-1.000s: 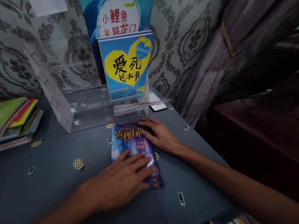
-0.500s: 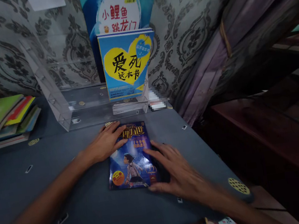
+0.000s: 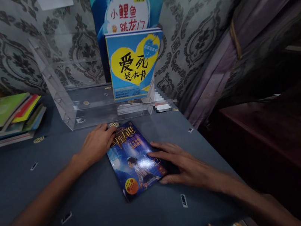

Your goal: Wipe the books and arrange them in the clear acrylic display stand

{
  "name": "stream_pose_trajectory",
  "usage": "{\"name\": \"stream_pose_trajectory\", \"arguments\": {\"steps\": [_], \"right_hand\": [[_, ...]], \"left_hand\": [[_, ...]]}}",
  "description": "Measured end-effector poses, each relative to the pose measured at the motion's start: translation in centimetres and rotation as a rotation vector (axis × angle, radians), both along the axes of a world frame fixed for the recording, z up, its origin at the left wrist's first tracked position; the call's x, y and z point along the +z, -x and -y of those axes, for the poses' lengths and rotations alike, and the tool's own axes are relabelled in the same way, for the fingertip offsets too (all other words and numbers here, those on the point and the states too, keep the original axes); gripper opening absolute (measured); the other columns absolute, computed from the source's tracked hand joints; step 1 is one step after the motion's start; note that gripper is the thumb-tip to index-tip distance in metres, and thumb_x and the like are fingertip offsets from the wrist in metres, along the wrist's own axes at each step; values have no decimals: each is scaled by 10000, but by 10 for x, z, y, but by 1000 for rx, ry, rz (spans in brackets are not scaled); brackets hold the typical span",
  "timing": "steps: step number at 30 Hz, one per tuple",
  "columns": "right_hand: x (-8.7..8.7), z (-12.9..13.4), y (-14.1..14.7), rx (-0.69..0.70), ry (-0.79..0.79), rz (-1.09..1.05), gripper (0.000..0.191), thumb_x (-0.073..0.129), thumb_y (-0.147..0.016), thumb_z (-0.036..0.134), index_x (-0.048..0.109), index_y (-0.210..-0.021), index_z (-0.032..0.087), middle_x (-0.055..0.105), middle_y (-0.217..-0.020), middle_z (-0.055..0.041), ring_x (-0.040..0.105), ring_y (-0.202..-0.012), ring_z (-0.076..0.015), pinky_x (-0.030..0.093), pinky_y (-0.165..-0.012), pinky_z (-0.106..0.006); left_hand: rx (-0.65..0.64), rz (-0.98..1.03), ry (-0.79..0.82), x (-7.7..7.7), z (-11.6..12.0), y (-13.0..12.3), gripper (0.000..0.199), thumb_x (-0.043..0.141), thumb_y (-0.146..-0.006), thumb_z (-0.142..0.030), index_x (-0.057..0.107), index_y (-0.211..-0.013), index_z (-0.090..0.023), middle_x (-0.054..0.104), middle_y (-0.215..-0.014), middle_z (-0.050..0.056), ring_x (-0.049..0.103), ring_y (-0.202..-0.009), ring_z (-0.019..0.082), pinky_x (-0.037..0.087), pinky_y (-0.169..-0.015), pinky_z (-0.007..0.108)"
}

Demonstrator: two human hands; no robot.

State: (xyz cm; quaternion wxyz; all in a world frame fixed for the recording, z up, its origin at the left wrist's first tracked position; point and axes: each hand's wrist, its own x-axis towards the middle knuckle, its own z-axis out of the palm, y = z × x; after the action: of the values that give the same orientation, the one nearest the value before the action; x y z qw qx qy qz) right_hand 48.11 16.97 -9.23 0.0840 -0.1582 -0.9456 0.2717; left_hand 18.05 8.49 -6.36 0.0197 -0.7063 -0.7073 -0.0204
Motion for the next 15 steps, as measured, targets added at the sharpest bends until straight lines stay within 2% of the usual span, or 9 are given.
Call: {"name": "stream_pose_trajectory", "arguments": {"steps": [3,7,11,15], "right_hand": [[7,1,9,21,-5,-66,606,666,-887,556,542,-1431,319,367,-1619,-96,356,-1484,-316,395,-1153,-591],[7,-5,39,88,-45,-76,572,606,-936,541,529,-1446,293,444,-1574,-109,350,-1490,-304,323,-1187,-605],[-1,-28,76,87,-68,-58,508,506,-1004,473,497,-1471,274,440,-1578,-97,355,-1490,-261,317,-1204,-560],[-10,-50,105,49,-89,-59,510,486,-1013,435,487,-1475,218,415,-1591,-117,329,-1503,-262,290,-1219,-545]], "left_hand": [[-9,12,-30,-5,-1,3,302,387,-1020,-276,627,-1176,-178,632,-1044,106,612,-1018,267,525,-855,391],[-7,36,-47,-9,0,3,288,392,-1016,-263,635,-1150,-185,628,-1039,106,607,-999,259,521,-863,395],[-15,-6,-50,-9,1,3,281,382,-1020,-265,622,-1150,-197,622,-1042,95,597,-994,245,524,-841,374],[-3,-53,-34,-9,1,1,275,379,-1025,-280,620,-1125,-194,617,-1045,95,588,-1005,249,517,-824,363]]}}
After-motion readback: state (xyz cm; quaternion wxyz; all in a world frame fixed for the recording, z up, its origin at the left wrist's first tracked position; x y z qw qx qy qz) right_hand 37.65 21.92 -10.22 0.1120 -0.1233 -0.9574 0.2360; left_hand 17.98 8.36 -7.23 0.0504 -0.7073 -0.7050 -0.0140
